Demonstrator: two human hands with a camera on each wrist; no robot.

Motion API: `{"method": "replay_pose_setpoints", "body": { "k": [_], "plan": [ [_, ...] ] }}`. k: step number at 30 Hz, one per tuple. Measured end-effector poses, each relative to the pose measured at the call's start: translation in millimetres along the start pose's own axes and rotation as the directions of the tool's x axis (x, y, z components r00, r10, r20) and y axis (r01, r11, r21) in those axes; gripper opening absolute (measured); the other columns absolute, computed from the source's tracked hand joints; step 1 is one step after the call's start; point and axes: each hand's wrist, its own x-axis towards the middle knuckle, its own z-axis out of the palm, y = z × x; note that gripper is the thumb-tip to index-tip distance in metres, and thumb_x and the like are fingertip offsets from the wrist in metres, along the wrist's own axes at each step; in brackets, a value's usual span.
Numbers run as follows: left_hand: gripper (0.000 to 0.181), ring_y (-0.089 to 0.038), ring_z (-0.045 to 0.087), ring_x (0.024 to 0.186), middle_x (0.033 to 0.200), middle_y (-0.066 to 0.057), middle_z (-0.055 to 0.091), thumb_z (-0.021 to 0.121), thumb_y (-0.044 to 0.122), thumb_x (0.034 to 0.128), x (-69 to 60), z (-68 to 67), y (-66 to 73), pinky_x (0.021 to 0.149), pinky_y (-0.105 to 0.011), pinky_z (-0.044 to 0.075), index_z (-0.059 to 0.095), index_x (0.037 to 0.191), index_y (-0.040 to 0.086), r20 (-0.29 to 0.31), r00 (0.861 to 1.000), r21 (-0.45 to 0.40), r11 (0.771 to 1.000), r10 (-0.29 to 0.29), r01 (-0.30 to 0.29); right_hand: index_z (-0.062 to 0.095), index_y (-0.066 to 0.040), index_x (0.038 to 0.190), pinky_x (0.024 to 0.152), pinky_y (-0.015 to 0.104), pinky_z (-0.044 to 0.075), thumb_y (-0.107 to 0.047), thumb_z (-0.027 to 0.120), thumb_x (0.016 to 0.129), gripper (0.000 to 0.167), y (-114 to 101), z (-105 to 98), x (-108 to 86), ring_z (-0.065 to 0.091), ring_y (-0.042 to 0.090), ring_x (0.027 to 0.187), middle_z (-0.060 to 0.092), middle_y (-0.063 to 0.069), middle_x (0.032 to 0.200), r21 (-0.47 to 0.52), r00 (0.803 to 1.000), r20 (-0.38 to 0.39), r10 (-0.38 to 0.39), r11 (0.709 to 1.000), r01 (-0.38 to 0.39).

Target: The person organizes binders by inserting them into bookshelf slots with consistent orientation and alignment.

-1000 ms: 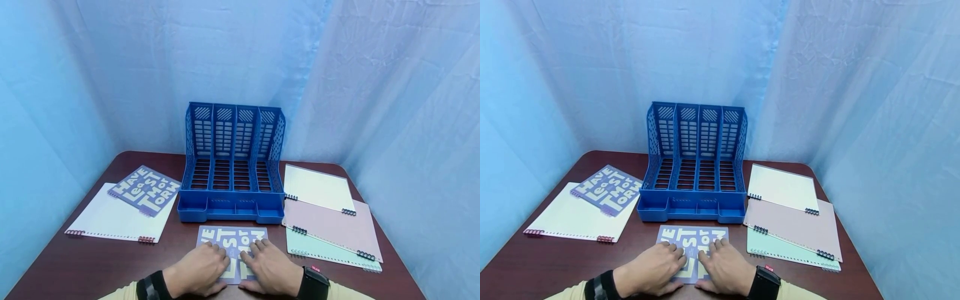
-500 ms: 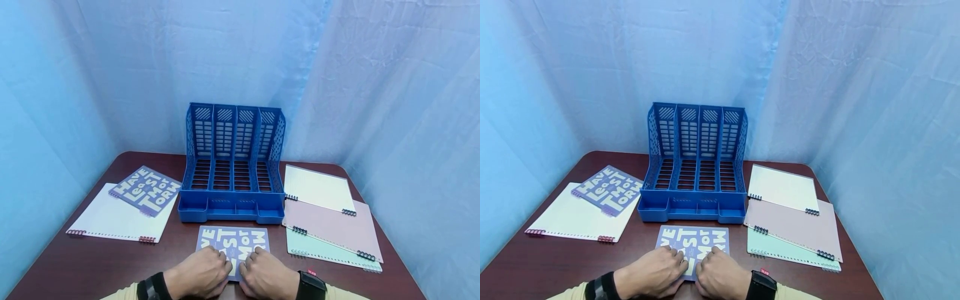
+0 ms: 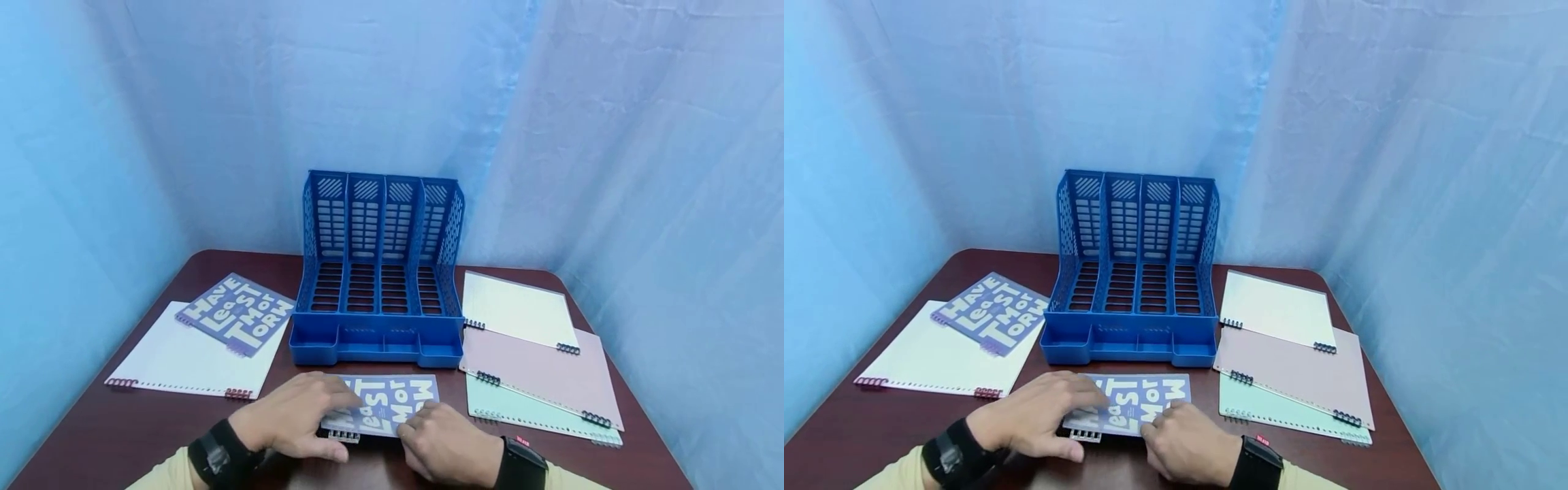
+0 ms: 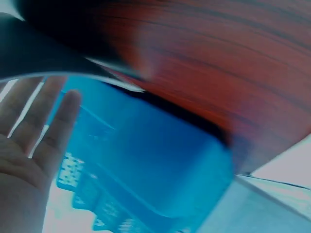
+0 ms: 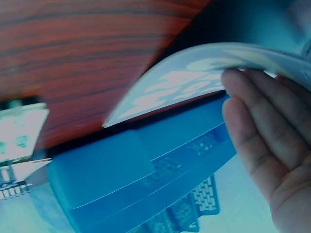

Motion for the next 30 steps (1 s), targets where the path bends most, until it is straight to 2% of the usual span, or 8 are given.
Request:
{"method": "replay_pose_setpoints", "body": {
  "k": [3, 8, 13, 16, 21, 25, 27, 30],
  "plan": [
    [0.066, -0.007, 0.061, 0.116, 0.128, 0.011, 0.066, 0.072, 0.064, 0.0848, -6.3, -1.8, -9.0, 0.096, -0.043, 0.053, 0.066, 0.135, 0.022, -0.026, 0.999, -0.003, 1.000, -0.028, 0.028, 0.056, -0.021, 0.079, 0.059, 0.021, 0.039, -0.015, 0.071, 0.086, 0.018, 4.3, -2.7, -4.3, 0.044, -0.001, 0.057, 0.047, -0.015, 0.064, 0.057, 0.999, -0.034, 0.018, 0.998, -0.016],
    [0.035, -0.007, 0.065, 0.107, 0.119, 0.006, 0.070, 0.078, 0.025, 0.0891, -7.5, 2.6, -17.2, 0.089, -0.036, 0.056, 0.071, 0.123, 0.017, -0.135, 0.991, 0.075, 0.997, -0.006, 0.016, 0.062, -0.019, 0.086, 0.064, 0.020, 0.045, -0.010, 0.071, 0.085, 0.012, 9.4, -8.1, -10.7, 0.046, -0.001, 0.061, 0.052, -0.015, 0.069, 0.140, 0.995, -0.089, 0.045, 0.990, -0.033],
    [0.028, -0.006, 0.066, 0.098, 0.108, 0.008, 0.072, 0.078, 0.005, 0.0863, -5.9, 5.4, -20.9, 0.082, -0.032, 0.057, 0.074, 0.111, 0.017, -0.287, 0.955, 0.106, 0.993, 0.073, -0.044, 0.071, -0.013, 0.100, 0.068, 0.018, 0.046, -0.009, 0.068, 0.087, 0.014, 14.4, -12.7, -16.1, 0.055, -0.002, 0.068, 0.064, -0.012, 0.078, 0.188, 0.982, -0.185, 0.044, 0.982, -0.009],
    [0.028, -0.006, 0.066, 0.095, 0.107, 0.008, 0.072, 0.076, 0.002, 0.0863, -3.7, 3.0, -20.5, 0.082, -0.030, 0.056, 0.072, 0.109, 0.017, -0.378, 0.920, 0.105, 0.992, 0.108, -0.073, 0.072, -0.012, 0.103, 0.068, 0.019, 0.048, -0.013, 0.062, 0.092, 0.015, 17.2, -14.7, -18.1, 0.061, 0.000, 0.072, 0.070, -0.009, 0.084, 0.169, 0.966, -0.258, 0.036, 0.986, 0.009],
    [0.010, -0.008, 0.064, 0.095, 0.105, 0.006, 0.071, 0.061, 0.018, 0.1045, 3.8, -6.5, -11.0, 0.083, -0.028, 0.054, 0.070, 0.106, 0.015, -0.489, 0.855, 0.131, 0.983, 0.175, -0.126, 0.076, -0.015, 0.100, 0.060, 0.017, 0.040, -0.021, 0.063, 0.093, 0.016, 17.8, -20.3, -17.0, 0.056, 0.001, 0.066, 0.066, -0.010, 0.078, 0.084, 0.944, -0.329, 0.036, 0.996, -0.009],
    [0.022, -0.011, 0.064, 0.092, 0.100, 0.004, 0.070, 0.055, 0.027, 0.1075, 16.0, -16.8, 1.6, 0.079, -0.027, 0.053, 0.071, 0.103, 0.013, -0.570, 0.780, 0.187, 0.965, 0.259, -0.184, 0.076, -0.013, 0.100, 0.055, 0.013, 0.036, -0.024, 0.062, 0.096, 0.019, 13.5, -27.3, -15.4, 0.046, 0.000, 0.057, 0.055, -0.011, 0.067, 0.062, 0.943, -0.326, 0.070, 0.997, -0.052],
    [0.020, -0.012, 0.064, 0.090, 0.098, 0.003, 0.071, 0.057, 0.025, 0.1065, 22.6, -22.6, 7.1, 0.078, -0.027, 0.052, 0.071, 0.102, 0.012, -0.605, 0.739, 0.209, 0.955, 0.296, -0.211, 0.075, -0.012, 0.103, 0.054, 0.011, 0.041, -0.021, 0.064, 0.095, 0.017, 10.3, -31.7, -14.7, 0.049, -0.001, 0.058, 0.057, -0.011, 0.068, 0.093, 0.943, -0.316, 0.101, 0.993, -0.076],
    [0.018, -0.014, 0.064, 0.088, 0.095, 0.002, 0.070, 0.058, 0.023, 0.1058, 31.5, -31.3, 13.9, 0.079, -0.028, 0.053, 0.071, 0.102, 0.010, -0.642, 0.693, 0.229, 0.945, 0.327, -0.234, 0.073, -0.011, 0.105, 0.059, 0.011, 0.049, -0.013, 0.070, 0.091, 0.014, 5.4, -38.7, -13.1, 0.056, -0.004, 0.063, 0.065, -0.010, 0.076, 0.180, 0.942, -0.285, 0.176, 0.975, -0.128]
  ]
}}
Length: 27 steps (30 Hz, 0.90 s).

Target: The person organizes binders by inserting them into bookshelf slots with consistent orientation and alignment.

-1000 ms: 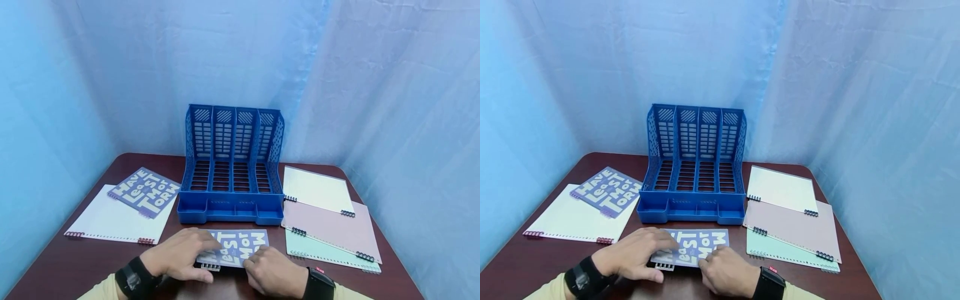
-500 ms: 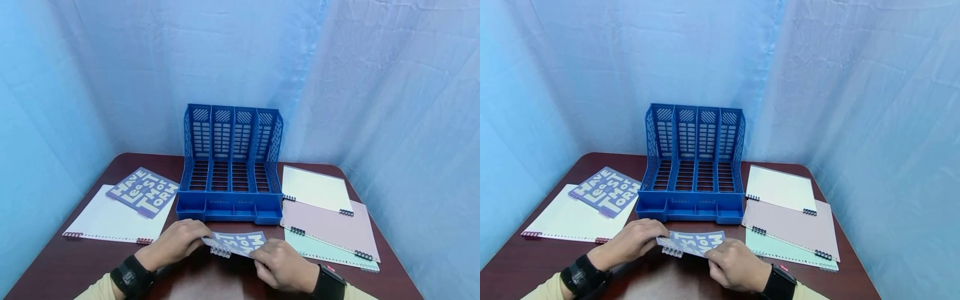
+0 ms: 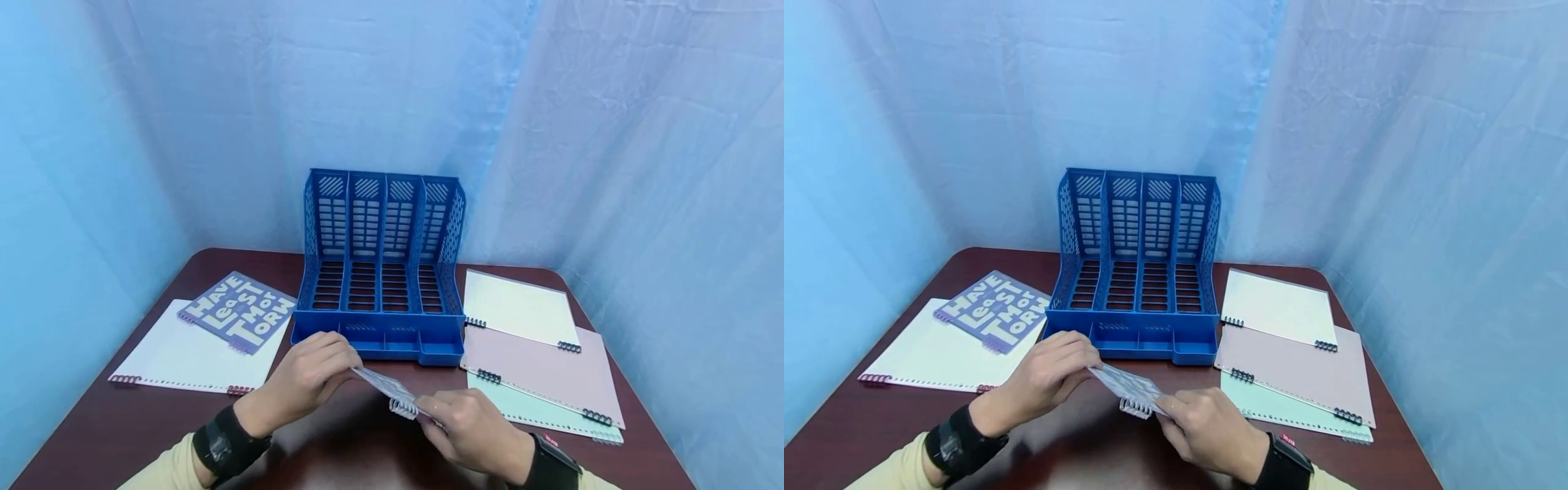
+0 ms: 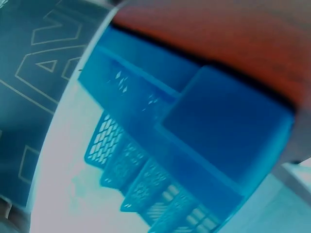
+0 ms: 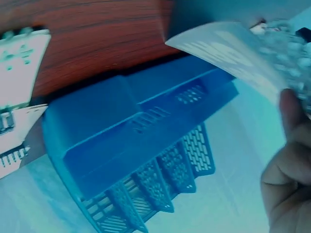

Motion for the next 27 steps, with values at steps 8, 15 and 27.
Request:
{"method": "replay_pose_setpoints", "body": {
  "k": [8, 15, 27],
  "plan": [
    [0.021, -0.014, 0.063, 0.088, 0.096, 0.001, 0.071, 0.062, 0.027, 0.1036, 18.3, 1.1, 0.1, 0.081, -0.030, 0.053, 0.071, 0.110, 0.009, -0.015, 0.998, 0.038, 0.998, -0.053, 0.054, 0.072, -0.009, 0.100, 0.070, 0.017, 0.056, 0.001, 0.072, 0.089, 0.015, -7.8, -6.0, 4.2, 0.068, -0.001, 0.080, 0.076, -0.001, 0.093, 0.141, 0.982, 0.035, 0.184, 0.972, -0.187],
    [0.034, -0.017, 0.066, 0.094, 0.102, -0.003, 0.072, 0.066, 0.036, 0.1000, 12.5, -5.3, -17.0, 0.082, -0.036, 0.055, 0.070, 0.115, 0.006, -0.027, 0.985, 0.079, 0.982, -0.173, 0.174, 0.073, -0.007, 0.103, 0.066, 0.015, 0.055, 0.003, 0.073, 0.089, 0.017, -3.8, -2.1, -0.4, 0.068, -0.001, 0.079, 0.076, 0.000, 0.094, 0.184, 0.976, -0.091, 0.200, 0.966, -0.181],
    [0.057, -0.037, 0.062, 0.119, 0.134, -0.023, 0.061, 0.067, 0.037, 0.1000, -6.6, -17.0, -58.9, 0.095, -0.056, 0.053, 0.053, 0.138, -0.003, -0.060, 0.711, 0.319, 0.661, -0.701, 0.679, 0.075, 0.001, 0.102, 0.051, 0.014, 0.051, -0.001, 0.073, 0.090, 0.013, 13.5, -11.1, 2.4, 0.076, 0.018, 0.073, 0.077, 0.015, 0.096, 0.127, 0.886, -0.409, 0.217, 0.975, -0.180]
  ]
}}
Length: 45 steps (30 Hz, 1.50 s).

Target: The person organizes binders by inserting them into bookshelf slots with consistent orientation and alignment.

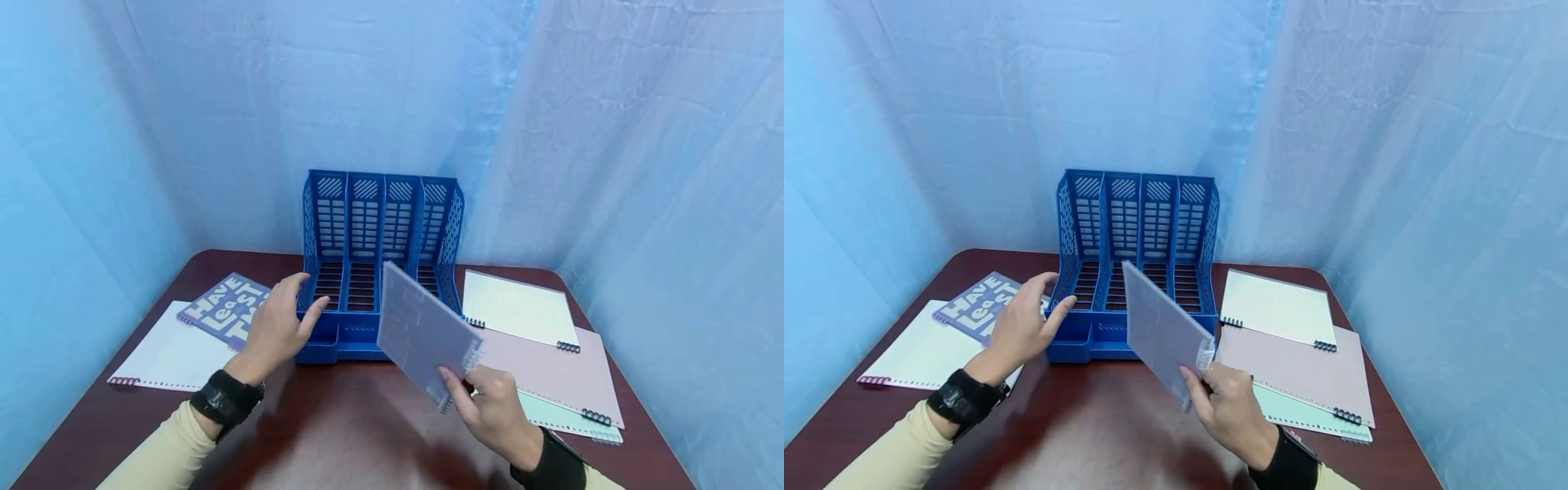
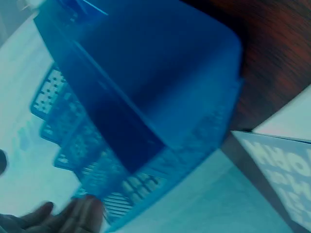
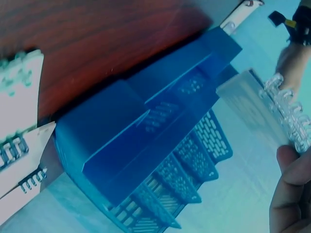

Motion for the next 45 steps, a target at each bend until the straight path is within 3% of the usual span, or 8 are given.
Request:
{"method": "replay_pose_setpoints", "body": {
  "k": [3, 6, 14, 18, 22, 27, 36, 45],
  "plan": [
    [0.062, -0.041, 0.059, 0.122, 0.140, -0.027, 0.055, 0.057, 0.040, 0.1048, 5.3, 3.3, -13.0, 0.096, -0.059, 0.051, 0.046, 0.144, -0.006, 0.071, 0.989, 0.045, 0.991, -0.133, 0.130, 0.075, -0.001, 0.091, 0.046, 0.012, 0.044, -0.004, 0.074, 0.090, 0.004, 4.7, -1.8, 3.8, 0.075, 0.016, 0.067, 0.077, 0.015, 0.090, -0.038, 0.998, -0.068, 0.009, 0.999, -0.012],
    [0.064, -0.045, 0.057, 0.123, 0.143, -0.031, 0.050, 0.049, 0.039, 0.1080, 10.0, 6.3, -25.0, 0.097, -0.061, 0.049, 0.039, 0.149, -0.009, 0.151, 0.961, 0.076, 0.972, -0.231, 0.222, 0.073, -0.003, 0.081, 0.043, 0.011, 0.036, -0.003, 0.075, 0.088, 0.007, 8.9, -3.1, 7.4, 0.071, 0.012, 0.060, 0.077, 0.013, 0.084, -0.072, 0.993, -0.117, 0.012, 0.997, -0.020],
    [0.059, -0.049, 0.056, 0.125, 0.136, -0.038, 0.055, 0.045, 0.029, 0.1093, 17.2, 14.8, -42.3, 0.100, -0.061, 0.047, 0.041, 0.144, -0.018, 0.288, 0.904, 0.139, 0.948, -0.314, 0.285, 0.059, -0.015, 0.061, 0.044, 0.012, 0.020, -0.005, 0.075, 0.087, 0.032, 25.8, -2.8, 16.6, 0.037, -0.001, 0.044, 0.064, 0.001, 0.058, -0.129, 0.977, -0.213, 0.027, 0.990, -0.055],
    [0.053, -0.039, 0.071, 0.090, 0.088, -0.025, 0.070, 0.045, 0.027, 0.1095, 20.0, 17.4, -46.3, 0.082, -0.050, 0.057, 0.049, 0.140, -0.017, 0.348, 0.873, 0.104, 0.939, -0.342, 0.327, 0.061, -0.015, 0.060, 0.044, 0.015, 0.022, -0.005, 0.074, 0.088, 0.032, 37.7, -1.8, 21.9, 0.041, 0.003, 0.043, 0.059, -0.002, 0.054, -0.148, 0.964, -0.264, -0.015, 0.989, -0.025],
    [0.041, -0.026, 0.062, 0.049, 0.053, -0.007, 0.048, 0.045, 0.025, 0.1092, 22.9, 16.1, -49.6, 0.054, -0.035, 0.049, 0.067, 0.114, -0.009, 0.412, 0.837, 0.039, 0.925, -0.360, 0.378, 0.059, -0.016, 0.058, 0.043, 0.015, 0.022, 0.001, 0.075, 0.084, 0.034, 48.2, -2.9, 29.6, 0.044, 0.007, 0.041, 0.057, -0.003, 0.052, -0.162, 0.954, -0.297, -0.031, 0.987, -0.019],
    [0.048, -0.025, 0.062, 0.048, 0.051, -0.004, 0.043, 0.045, 0.020, 0.1086, 23.0, 15.7, -49.9, 0.050, -0.032, 0.046, 0.046, 0.062, 0.011, 0.426, 0.833, 0.016, 0.923, -0.353, 0.383, 0.057, -0.015, 0.055, 0.042, 0.015, 0.020, 0.005, 0.077, 0.081, 0.038, 61.0, -3.9, 40.1, 0.046, 0.010, 0.039, 0.060, 0.000, 0.052, -0.204, 0.944, -0.331, -0.017, 0.978, -0.053],
    [0.048, -0.023, 0.059, 0.047, 0.052, -0.005, 0.046, 0.045, 0.018, 0.1081, 23.3, 17.8, -46.9, 0.049, -0.031, 0.047, 0.048, 0.061, 0.010, 0.419, 0.817, 0.041, 0.907, -0.396, 0.419, 0.068, -0.001, 0.069, 0.039, 0.021, 0.038, -0.001, 0.072, 0.090, 0.022, 87.0, 4.7, 56.2, 0.058, 0.015, 0.042, 0.066, 0.005, 0.057, -0.227, 0.946, -0.315, 0.070, 0.963, -0.147],
    [0.048, -0.021, 0.058, 0.046, 0.053, -0.005, 0.045, 0.045, 0.018, 0.1079, 23.8, 20.0, -48.5, 0.048, -0.030, 0.044, 0.049, 0.061, 0.010, 0.413, 0.825, 0.046, 0.913, -0.386, 0.405, 0.064, -0.004, 0.067, 0.037, 0.022, 0.032, -0.010, 0.066, 0.098, 0.031, 110.8, 23.2, 59.8, 0.053, 0.012, 0.041, 0.063, 0.005, 0.055, -0.242, 0.951, -0.265, 0.158, 0.944, -0.224]
  ]
}}
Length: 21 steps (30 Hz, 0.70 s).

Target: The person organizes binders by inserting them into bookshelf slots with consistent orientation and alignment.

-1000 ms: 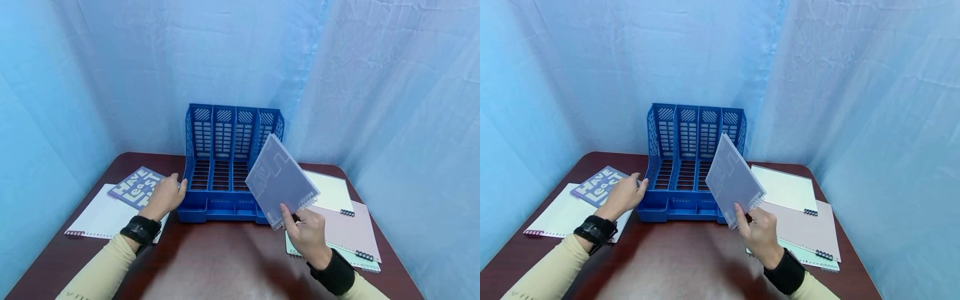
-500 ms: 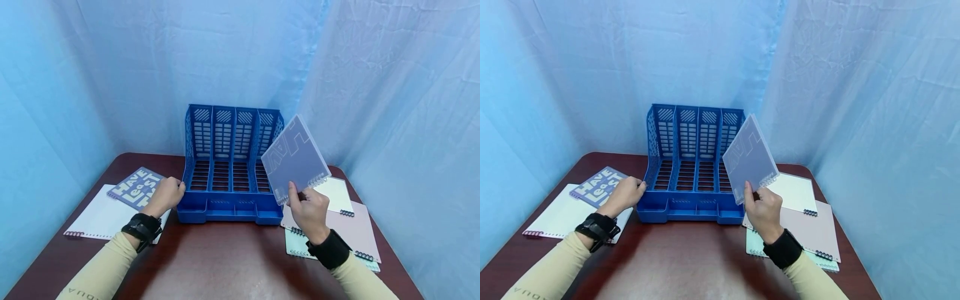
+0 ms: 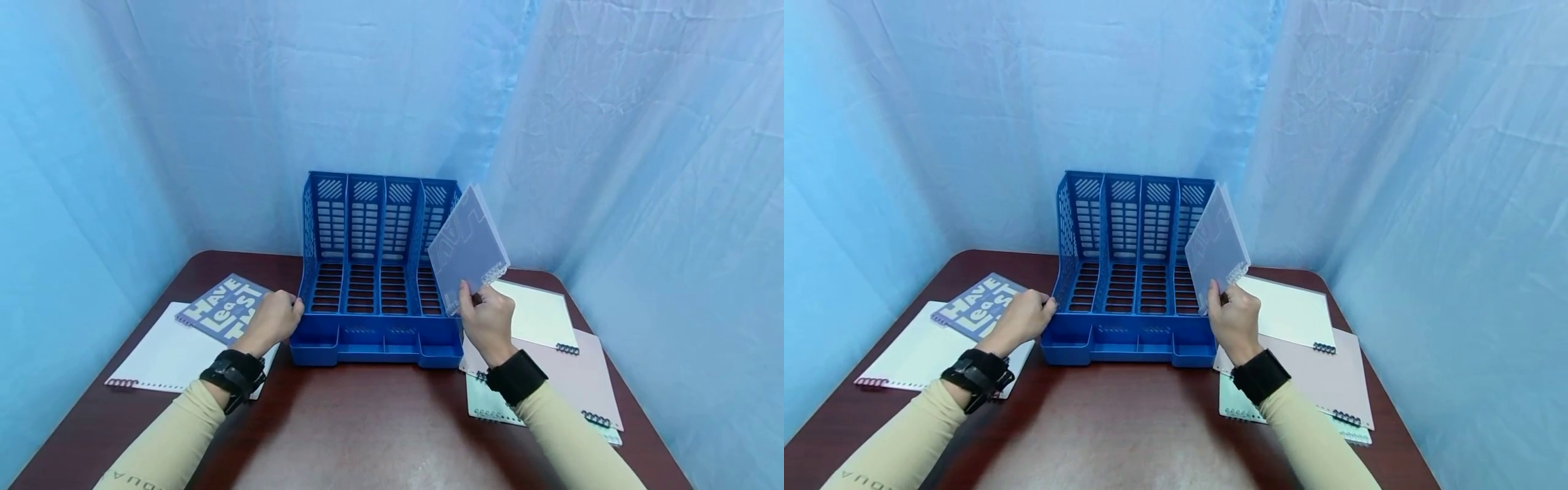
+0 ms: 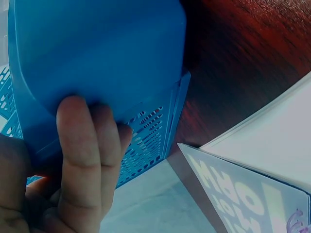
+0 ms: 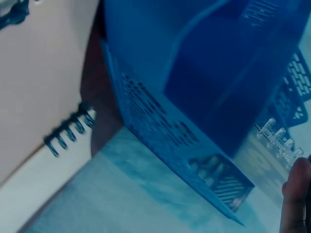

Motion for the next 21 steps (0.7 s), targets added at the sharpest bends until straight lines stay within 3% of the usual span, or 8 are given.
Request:
{"method": "replay_pose_setpoints", "body": {
  "k": [2, 8, 15, 21],
  "plan": [
    [0.048, -0.021, 0.058, 0.046, 0.053, -0.005, 0.046, 0.046, 0.017, 0.1079, 0.2, 0.0, 0.1, 0.048, -0.030, 0.044, 0.050, 0.061, 0.010, -0.002, 1.000, 0.002, 1.000, 0.001, -0.001, 0.066, -0.001, 0.071, 0.038, 0.023, 0.035, -0.010, 0.066, 0.098, 0.028, 4.2, 4.9, -1.7, 0.056, 0.014, 0.043, 0.065, 0.007, 0.058, -0.007, 1.000, 0.018, 0.016, 1.000, -0.016],
    [0.048, -0.021, 0.059, 0.046, 0.053, -0.006, 0.047, 0.045, 0.018, 0.1082, 0.1, -0.3, 1.2, 0.049, -0.031, 0.045, 0.050, 0.061, 0.010, 0.009, 1.000, -0.003, 1.000, -0.005, 0.005, 0.073, 0.007, 0.104, 0.047, 0.035, 0.053, -0.008, 0.064, 0.098, 0.018, 14.6, 15.4, -5.9, 0.071, 0.023, 0.059, 0.076, 0.019, 0.084, -0.023, 0.996, 0.068, 0.063, 0.998, -0.061],
    [0.047, -0.021, 0.060, 0.047, 0.054, -0.006, 0.048, 0.045, 0.018, 0.1085, 0.1, -0.2, 1.6, 0.049, -0.031, 0.047, 0.052, 0.063, 0.009, 0.024, 1.000, -0.014, 1.000, -0.019, 0.019, 0.074, 0.006, 0.099, 0.046, 0.039, 0.054, -0.010, 0.064, 0.099, 0.019, 18.5, 19.6, -5.1, 0.072, 0.025, 0.060, 0.075, 0.019, 0.082, -0.062, 0.986, 0.113, 0.123, 0.991, -0.116],
    [0.048, -0.021, 0.058, 0.047, 0.053, -0.004, 0.045, 0.045, 0.017, 0.1082, 0.3, -0.2, 0.5, 0.048, -0.031, 0.045, 0.049, 0.061, 0.010, 0.014, 1.000, -0.010, 1.000, -0.008, 0.008, 0.074, 0.006, 0.089, 0.041, 0.035, 0.048, -0.010, 0.064, 0.099, 0.022, 18.8, 19.9, -4.5, 0.068, 0.024, 0.053, 0.072, 0.018, 0.071, -0.098, 0.957, 0.171, 0.234, 0.971, -0.219]
  ]
}}
